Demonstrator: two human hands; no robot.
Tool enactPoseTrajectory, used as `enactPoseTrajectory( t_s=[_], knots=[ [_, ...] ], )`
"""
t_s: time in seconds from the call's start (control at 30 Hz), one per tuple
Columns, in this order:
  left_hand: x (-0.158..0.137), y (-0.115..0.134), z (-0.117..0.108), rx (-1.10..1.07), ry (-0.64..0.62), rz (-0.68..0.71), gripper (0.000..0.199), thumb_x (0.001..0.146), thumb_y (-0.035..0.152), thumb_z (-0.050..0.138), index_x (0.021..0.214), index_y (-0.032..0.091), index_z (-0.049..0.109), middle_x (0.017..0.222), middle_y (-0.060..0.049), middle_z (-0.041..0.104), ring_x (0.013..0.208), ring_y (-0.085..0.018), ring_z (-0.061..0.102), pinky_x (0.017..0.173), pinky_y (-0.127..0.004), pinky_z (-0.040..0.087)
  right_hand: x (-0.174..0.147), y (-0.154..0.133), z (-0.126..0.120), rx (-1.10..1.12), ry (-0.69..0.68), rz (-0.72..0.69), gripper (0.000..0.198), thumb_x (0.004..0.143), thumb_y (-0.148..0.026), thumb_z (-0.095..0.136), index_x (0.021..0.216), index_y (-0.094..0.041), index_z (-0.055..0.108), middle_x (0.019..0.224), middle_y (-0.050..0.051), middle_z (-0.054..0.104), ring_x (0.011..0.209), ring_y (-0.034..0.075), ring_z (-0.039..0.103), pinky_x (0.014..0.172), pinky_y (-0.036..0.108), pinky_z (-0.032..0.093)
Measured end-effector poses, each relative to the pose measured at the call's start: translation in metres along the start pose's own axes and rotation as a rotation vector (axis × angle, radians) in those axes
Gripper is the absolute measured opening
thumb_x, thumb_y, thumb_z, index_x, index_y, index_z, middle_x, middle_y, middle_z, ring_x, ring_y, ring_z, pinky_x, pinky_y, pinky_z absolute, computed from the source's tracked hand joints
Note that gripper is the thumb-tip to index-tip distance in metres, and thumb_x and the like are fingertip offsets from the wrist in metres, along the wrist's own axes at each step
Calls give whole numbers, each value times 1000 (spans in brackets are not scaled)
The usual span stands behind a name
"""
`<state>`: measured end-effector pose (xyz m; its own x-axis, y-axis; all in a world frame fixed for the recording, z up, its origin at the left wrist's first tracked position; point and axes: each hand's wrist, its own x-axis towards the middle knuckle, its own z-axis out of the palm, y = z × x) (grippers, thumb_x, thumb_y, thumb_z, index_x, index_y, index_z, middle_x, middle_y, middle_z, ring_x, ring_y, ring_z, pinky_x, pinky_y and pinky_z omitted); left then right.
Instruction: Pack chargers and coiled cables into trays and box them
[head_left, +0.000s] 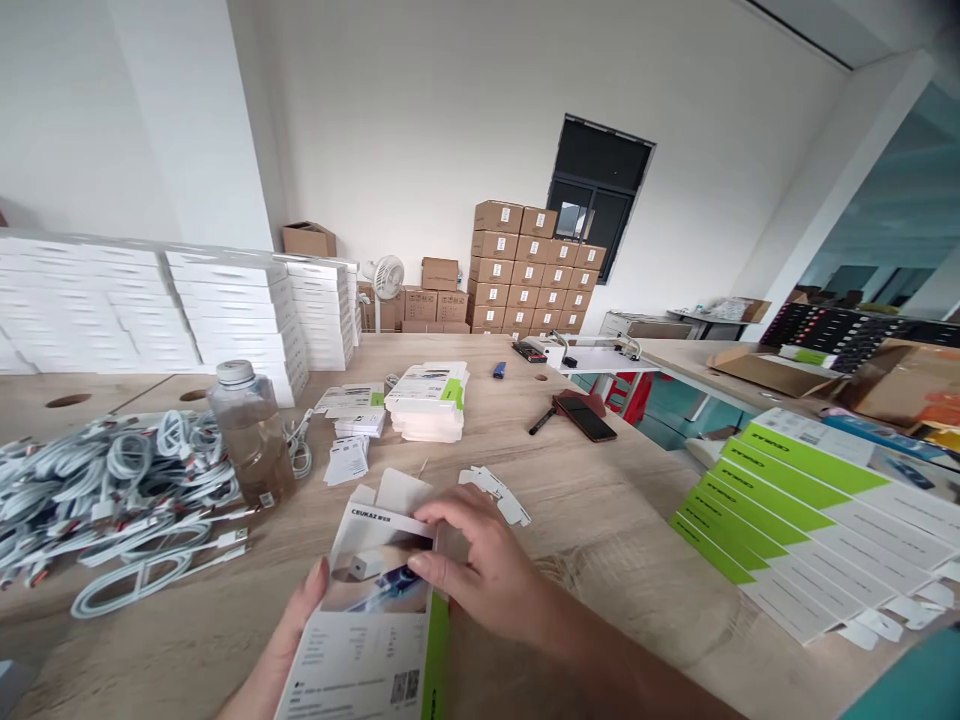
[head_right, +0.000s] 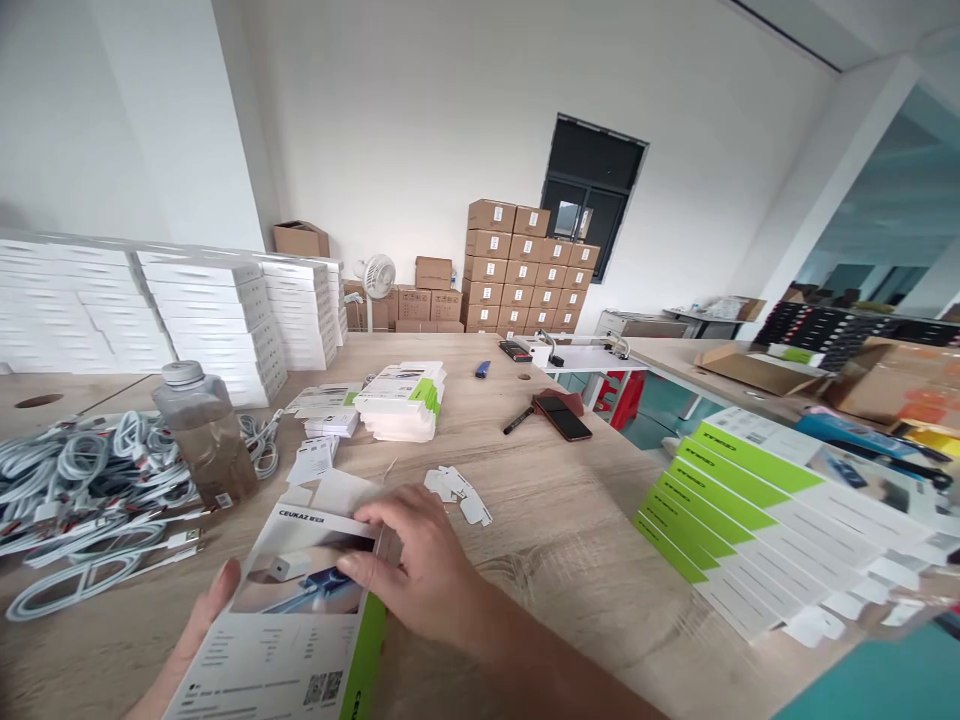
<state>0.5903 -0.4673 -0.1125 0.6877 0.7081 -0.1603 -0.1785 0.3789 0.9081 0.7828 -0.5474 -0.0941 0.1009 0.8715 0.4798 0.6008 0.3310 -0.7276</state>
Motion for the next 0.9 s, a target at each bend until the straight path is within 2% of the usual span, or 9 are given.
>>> enactPoseTrajectory(
  t_s=[0.1,0.2,0.27,0.37,0.47,0.57,0.67,0.8,0.9],
  knots=[
    [-7,-2,6,-227,-135,-240,68,60,68,71,103,15,77,87,-15,79,92,-39,71,80,-47,55,0,7,-1,192,24,149,24,83,-45,68,91,-23,64,95,2,62,90,19,56,85,32,43],
    [-8,4,9,-386,-182,-396,44,70,46,73,99,13,77,86,-15,79,79,-32,74,78,-42,55,3,19,-3,332,109,274,44,80,-50,70,115,-28,58,113,4,59,94,18,55,83,30,44],
    [-6,11,8,-361,-143,-326,40,76,37,71,109,16,74,91,-13,79,80,-31,74,79,-43,55,4,24,-4,428,-34,353,48,84,-56,63,122,-28,56,109,4,62,88,17,57,74,28,44],
    [0,16,3,-120,-40,-102,41,78,37,70,116,20,71,102,-9,78,91,-33,72,83,-42,55,3,26,0,461,-276,359,45,90,-61,49,93,-20,68,78,1,62,69,15,54,62,26,41],
    [5,15,-5,343,94,86,39,79,44,70,111,21,73,99,-6,79,89,-31,71,77,-35,55,0,28,8,370,-226,306,47,89,-60,50,82,-18,69,70,-1,59,63,14,50,60,26,39],
    [8,15,-10,585,138,98,42,80,51,67,105,18,74,90,-7,79,83,-31,71,69,-32,54,-3,32,17,343,-202,339,48,89,-61,50,80,-17,69,66,-1,58,60,13,48,58,26,37],
    [11,19,-9,455,184,137,48,80,50,68,115,18,67,88,-7,78,79,-28,71,65,-30,55,-5,31,23,453,-191,392,48,89,-60,51,83,-17,69,69,0,61,61,13,52,60,26,40],
    [14,20,-2,183,400,336,84,68,40,83,138,31,38,92,-2,75,73,-25,72,56,-31,58,-3,24,19,478,-116,314,41,92,-55,49,109,-23,67,92,4,68,85,19,62,74,30,46],
    [13,17,3,157,371,381,79,68,40,83,134,32,38,91,-1,75,60,-20,69,54,-31,58,0,26,13,497,-27,342,51,92,-52,54,138,-32,46,104,4,67,94,20,63,79,32,48]
  ],
)
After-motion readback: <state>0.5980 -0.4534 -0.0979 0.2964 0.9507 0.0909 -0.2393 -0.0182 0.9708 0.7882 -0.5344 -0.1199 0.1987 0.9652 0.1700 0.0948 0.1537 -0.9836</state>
